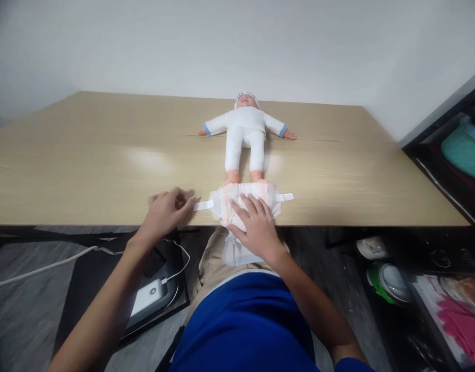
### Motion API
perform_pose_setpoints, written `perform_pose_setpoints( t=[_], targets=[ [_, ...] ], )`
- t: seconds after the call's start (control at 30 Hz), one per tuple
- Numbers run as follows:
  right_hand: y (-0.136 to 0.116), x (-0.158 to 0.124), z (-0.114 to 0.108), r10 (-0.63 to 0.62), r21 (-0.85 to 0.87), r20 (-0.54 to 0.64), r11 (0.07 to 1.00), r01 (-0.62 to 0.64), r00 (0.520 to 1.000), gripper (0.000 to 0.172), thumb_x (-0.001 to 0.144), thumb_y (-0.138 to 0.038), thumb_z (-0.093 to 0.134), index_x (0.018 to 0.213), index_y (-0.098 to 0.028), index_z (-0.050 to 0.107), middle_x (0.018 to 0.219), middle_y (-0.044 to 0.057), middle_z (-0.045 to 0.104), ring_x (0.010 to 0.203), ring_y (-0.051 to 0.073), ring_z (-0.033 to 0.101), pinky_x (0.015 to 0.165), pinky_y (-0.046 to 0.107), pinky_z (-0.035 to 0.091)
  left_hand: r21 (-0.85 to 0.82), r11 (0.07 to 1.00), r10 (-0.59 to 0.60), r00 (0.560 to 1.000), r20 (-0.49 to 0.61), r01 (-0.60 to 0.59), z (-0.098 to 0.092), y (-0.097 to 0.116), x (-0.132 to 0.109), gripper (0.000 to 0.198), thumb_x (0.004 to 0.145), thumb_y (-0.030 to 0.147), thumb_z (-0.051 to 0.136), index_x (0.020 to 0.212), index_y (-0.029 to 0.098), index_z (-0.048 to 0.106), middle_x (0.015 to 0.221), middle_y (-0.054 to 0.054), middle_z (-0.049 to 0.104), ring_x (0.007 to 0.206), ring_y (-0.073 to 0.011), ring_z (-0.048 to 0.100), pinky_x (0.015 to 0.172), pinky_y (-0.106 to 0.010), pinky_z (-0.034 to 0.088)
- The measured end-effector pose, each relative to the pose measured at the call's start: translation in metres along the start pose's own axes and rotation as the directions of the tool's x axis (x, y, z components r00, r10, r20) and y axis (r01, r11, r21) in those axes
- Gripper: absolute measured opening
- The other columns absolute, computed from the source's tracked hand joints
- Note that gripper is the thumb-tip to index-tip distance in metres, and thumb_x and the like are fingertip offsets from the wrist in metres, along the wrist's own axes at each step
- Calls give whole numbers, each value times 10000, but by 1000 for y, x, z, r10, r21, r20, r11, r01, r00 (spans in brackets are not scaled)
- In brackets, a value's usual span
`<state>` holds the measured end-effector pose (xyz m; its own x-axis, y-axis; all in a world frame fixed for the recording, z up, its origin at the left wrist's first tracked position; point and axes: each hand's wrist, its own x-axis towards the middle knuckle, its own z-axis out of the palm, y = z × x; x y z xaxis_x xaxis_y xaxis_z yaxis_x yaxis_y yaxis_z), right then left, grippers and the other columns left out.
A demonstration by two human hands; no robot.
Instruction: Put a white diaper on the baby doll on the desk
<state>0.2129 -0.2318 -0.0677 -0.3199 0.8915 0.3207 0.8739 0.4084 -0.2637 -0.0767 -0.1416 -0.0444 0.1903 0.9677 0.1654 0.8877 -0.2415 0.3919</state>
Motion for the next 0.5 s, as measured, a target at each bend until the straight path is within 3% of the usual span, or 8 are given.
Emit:
perform_pose_setpoints(
  t=[0.1,0.2,0.27,0.37,0.43,0.5],
  targets=[
    [-2,1,1,30,0,-37,1000,-30,999,637,1144,-537,561,1731,-300,487,1812,130,418,1683,338,371,1359,552,358,105,987,129,989,-72,-122,2,5,27,379,1064,472,560,1267,160,628,1189,-184,753,1140,-383,665,1096,-580,485],
    [-4,1,2,29,-22,-43,999,-30,999,612,1149,-502,554,1720,-286,505,1836,133,372,1709,343,319,1379,583,312,188,892,426,904,-39,-412,7,28,70,554,1046,247,563,1583,124,501,1593,-240,585,1450,-404,553,1222,-577,440],
    [-5,0,3,15,-38,-33,999,-16,999,616,1152,-492,545,1726,-275,491,1829,129,388,1712,336,315,1405,611,240,259,764,589,802,93,-591,10,51,99,757,981,99,572,1712,166,389,1762,-220,424,1596,-417,439,1260,-585,420],
    [-6,-1,4,12,-40,-20,999,-13,1000,637,1148,-490,549,1740,-272,463,1812,124,424,1692,328,356,1416,616,209,294,521,742,596,307,-801,15,86,128,919,965,28,583,1793,281,274,1894,-121,207,1730,-392,255,1346,-573,342],
    [-6,-2,5,16,-39,-11,999,-17,1000,642,1144,-482,556,1743,-271,459,1817,125,414,1685,334,369,1406,612,240,278,397,787,480,388,-875,19,101,138,916,1000,39,579,1800,351,258,1906,-45,192,1748,-353,233,1382,-538,305],
    [-8,-3,5,21,-35,-5,999,-21,1000,642,1142,-475,558,1744,-276,457,1822,122,404,1685,341,368,1392,615,277,246,325,821,402,405,-913,24,107,145,865,1024,43,567,1775,391,317,1892,10,252,1734,-312,287,1384,-492,316]
  ],
)
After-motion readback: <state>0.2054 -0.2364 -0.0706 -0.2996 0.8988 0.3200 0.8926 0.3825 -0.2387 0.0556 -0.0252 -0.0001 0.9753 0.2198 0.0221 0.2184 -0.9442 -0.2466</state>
